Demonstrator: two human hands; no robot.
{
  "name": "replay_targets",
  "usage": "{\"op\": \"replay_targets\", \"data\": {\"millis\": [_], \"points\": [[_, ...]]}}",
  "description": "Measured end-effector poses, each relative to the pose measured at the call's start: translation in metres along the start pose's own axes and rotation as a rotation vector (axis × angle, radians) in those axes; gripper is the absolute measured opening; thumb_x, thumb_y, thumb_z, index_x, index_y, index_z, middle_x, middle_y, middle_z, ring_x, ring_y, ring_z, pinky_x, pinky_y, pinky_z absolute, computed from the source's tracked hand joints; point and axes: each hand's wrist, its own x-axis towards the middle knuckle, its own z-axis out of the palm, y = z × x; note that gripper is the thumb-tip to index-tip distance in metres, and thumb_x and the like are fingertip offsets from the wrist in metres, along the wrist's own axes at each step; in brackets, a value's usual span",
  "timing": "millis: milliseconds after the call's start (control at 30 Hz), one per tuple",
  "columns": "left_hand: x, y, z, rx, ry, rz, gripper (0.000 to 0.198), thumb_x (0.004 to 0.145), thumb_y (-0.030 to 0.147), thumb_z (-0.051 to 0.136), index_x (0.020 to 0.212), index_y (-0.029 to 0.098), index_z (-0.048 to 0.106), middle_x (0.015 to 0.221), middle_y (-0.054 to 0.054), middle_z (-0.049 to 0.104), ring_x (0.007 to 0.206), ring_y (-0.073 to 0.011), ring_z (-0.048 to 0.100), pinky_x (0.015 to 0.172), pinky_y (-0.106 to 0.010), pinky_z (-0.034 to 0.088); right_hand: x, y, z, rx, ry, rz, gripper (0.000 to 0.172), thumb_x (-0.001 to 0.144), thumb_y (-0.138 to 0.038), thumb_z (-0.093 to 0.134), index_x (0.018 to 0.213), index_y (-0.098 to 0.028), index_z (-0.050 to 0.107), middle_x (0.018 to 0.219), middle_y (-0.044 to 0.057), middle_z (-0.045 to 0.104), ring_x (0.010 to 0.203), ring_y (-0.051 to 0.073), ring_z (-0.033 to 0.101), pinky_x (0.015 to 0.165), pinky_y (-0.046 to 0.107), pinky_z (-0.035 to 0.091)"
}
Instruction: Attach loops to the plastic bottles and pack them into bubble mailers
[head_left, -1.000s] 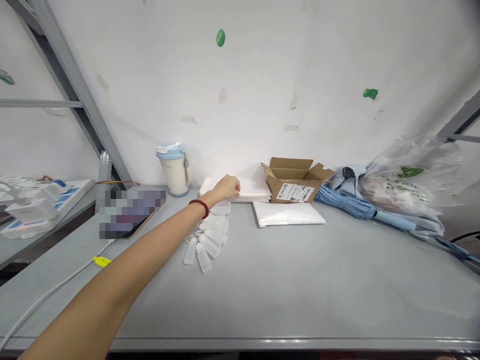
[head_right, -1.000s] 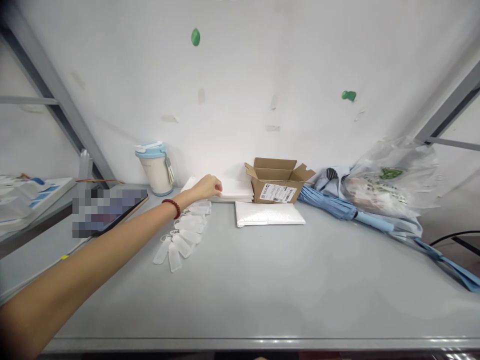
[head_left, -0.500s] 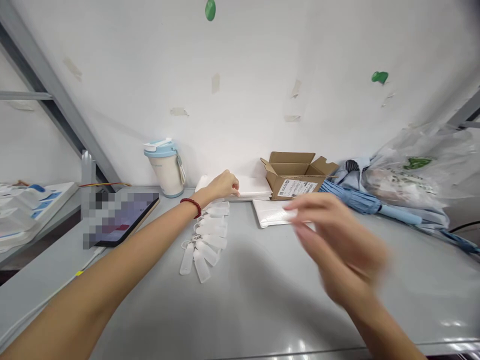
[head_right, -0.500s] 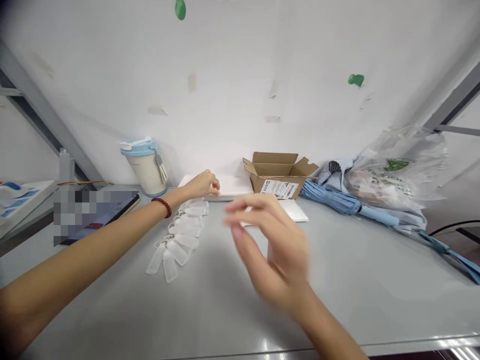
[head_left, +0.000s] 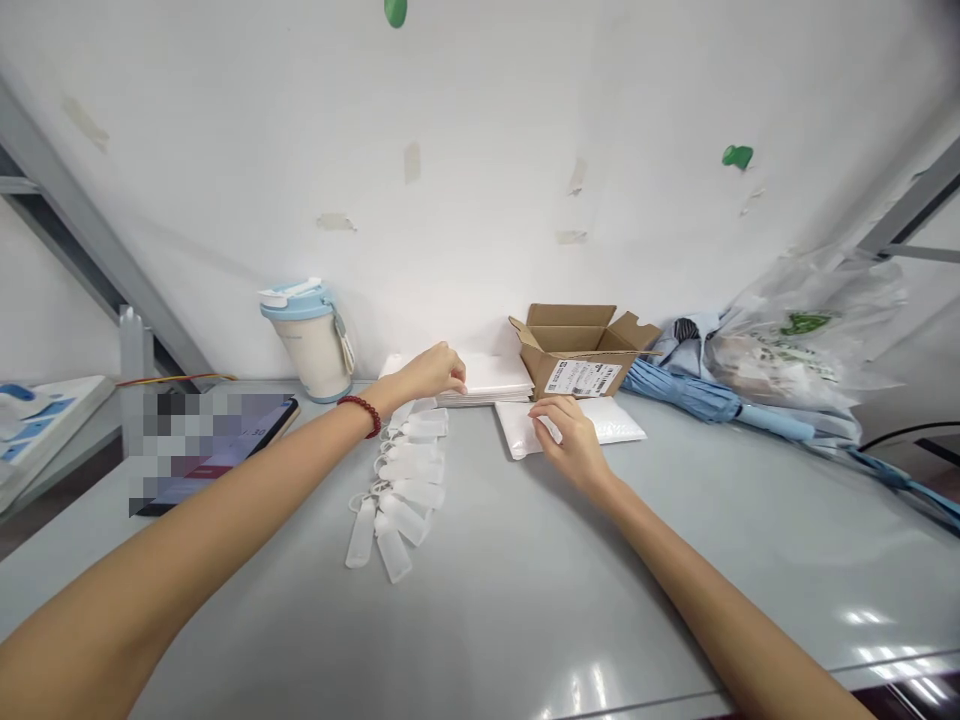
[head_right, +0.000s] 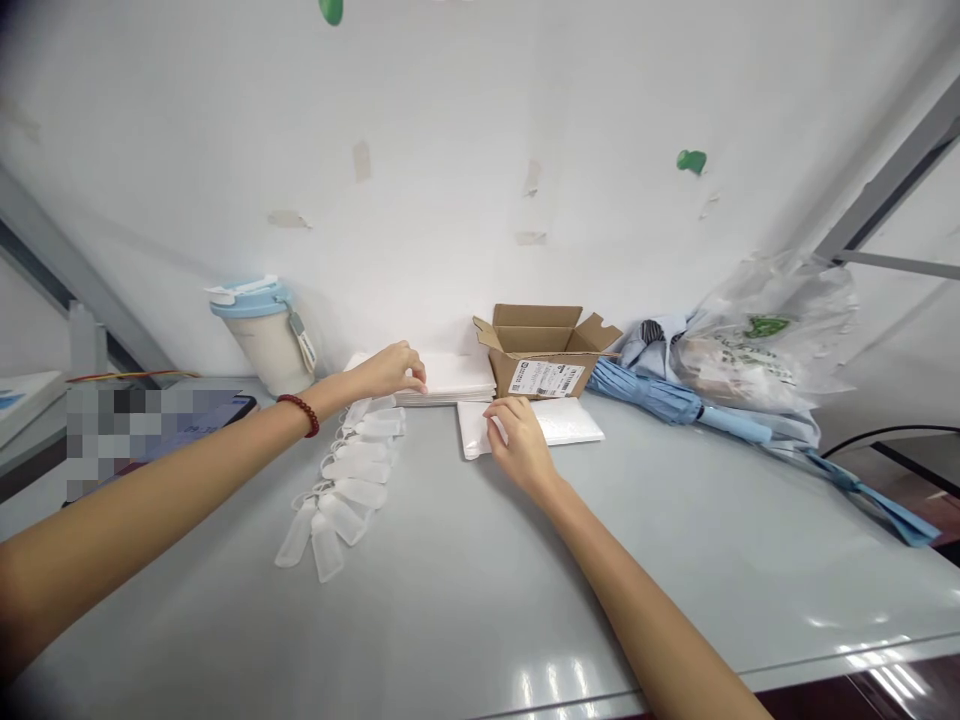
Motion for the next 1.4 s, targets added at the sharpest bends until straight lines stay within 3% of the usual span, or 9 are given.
{"op": "replay_targets", "data": {"millis": [333,500,667,767,967,1100,1233,1300,1400], "points": [[-0.015,0.024,0.011,0.299,0.003,0.029,0.019,0.077,0.006,0.051,0.078,0.014,0.068,0.086,-0.014,0.066,0.096,-0.0244,0.053,0.080,-0.033,0.042,0.000,-0.002,0.001,-0.004,0.013,-0.027,0.018,0.085,-0.015,0.043,0.086,-0.020,0.060,0.090,0.008,0.062,0.090,0.023,0.054,0.080,0.038,0.046],[-0.016,0.039,0.003,0.487,0.048,-0.033,0.028,0.078,-0.004,0.041,0.082,0.010,0.065,0.087,-0.016,0.063,0.089,-0.0242,0.055,0.072,-0.033,0.044,0.001,-0.003,-0.003,-0.045,0.061,-0.036,0.018,0.085,-0.014,0.044,0.090,-0.021,0.060,0.091,0.009,0.063,0.090,0.024,0.055,0.080,0.039,0.047],[-0.038,0.067,-0.019,0.631,0.105,-0.054,0.026,0.080,-0.003,0.041,0.087,0.007,0.063,0.090,-0.018,0.060,0.090,-0.0265,0.055,0.066,-0.033,0.043,0.000,-0.017,-0.007,-0.135,0.116,-0.123,0.028,0.087,-0.019,0.045,0.113,-0.017,0.054,0.113,0.014,0.060,0.105,0.027,0.053,0.089,0.043,0.044],[-0.062,0.096,-0.016,0.673,0.143,-0.033,0.022,0.084,0.002,0.040,0.089,0.009,0.061,0.089,-0.017,0.059,0.089,-0.0268,0.055,0.065,-0.033,0.042,-0.002,-0.032,-0.005,-0.309,0.088,-0.229,0.039,0.087,-0.019,0.046,0.126,-0.017,0.047,0.128,0.014,0.054,0.118,0.029,0.047,0.095,0.045,0.039],[-0.096,0.123,0.003,0.646,0.327,0.268,0.027,0.087,0.003,0.036,0.075,0.016,0.056,0.076,-0.007,0.058,0.073,-0.0197,0.053,0.057,-0.030,0.039,-0.007,-0.041,0.003,-0.433,0.026,-0.291,0.044,0.086,-0.005,0.035,0.127,-0.011,0.048,0.126,0.018,0.056,0.119,0.028,0.048,0.093,0.043,0.042],[-0.106,0.097,0.000,0.430,0.519,0.226,0.021,0.090,0.016,0.040,0.082,0.016,0.059,0.090,-0.008,0.064,0.089,-0.0217,0.053,0.076,-0.034,0.044,-0.009,-0.029,0.002,-0.486,-0.007,-0.347,0.051,0.084,0.002,0.026,0.129,-0.011,0.047,0.125,0.018,0.057,0.118,0.026,0.051,0.092,0.042,0.044],[-0.122,0.059,-0.002,-0.014,0.782,-0.197,0.026,0.086,0.025,0.048,0.107,0.014,0.059,0.113,-0.012,0.061,0.112,-0.0258,0.048,0.096,-0.041,0.038,-0.012,-0.026,0.000,-0.548,-0.044,-0.330,0.062,0.082,0.006,0.022,0.139,-0.014,0.035,0.137,0.019,0.047,0.128,0.028,0.041,0.093,0.049,0.041],[-0.131,0.048,0.001,-0.399,0.772,-0.403,0.039,0.081,0.034,0.055,0.114,0.013,0.057,0.112,-0.013,0.063,0.106,-0.0270,0.054,0.090,-0.040,0.043,-0.013,-0.031,-0.001,-0.563,-0.040,-0.347,0.063,0.082,0.006,0.024,0.141,-0.015,0.030,0.139,0.021,0.043,0.132,0.029,0.036,0.094,0.050,0.040],[-0.142,0.044,0.005,-0.947,0.582,-0.479,0.047,0.074,0.043,0.062,0.109,0.012,0.061,0.099,-0.011,0.069,0.092,-0.0260,0.062,0.078,-0.036,0.048,-0.014,-0.040,0.000,-0.566,-0.038,-0.379,0.063,0.081,0.007,0.028,0.139,-0.016,0.031,0.141,0.023,0.038,0.135,0.030,0.030,0.097,0.051,0.037]]}}
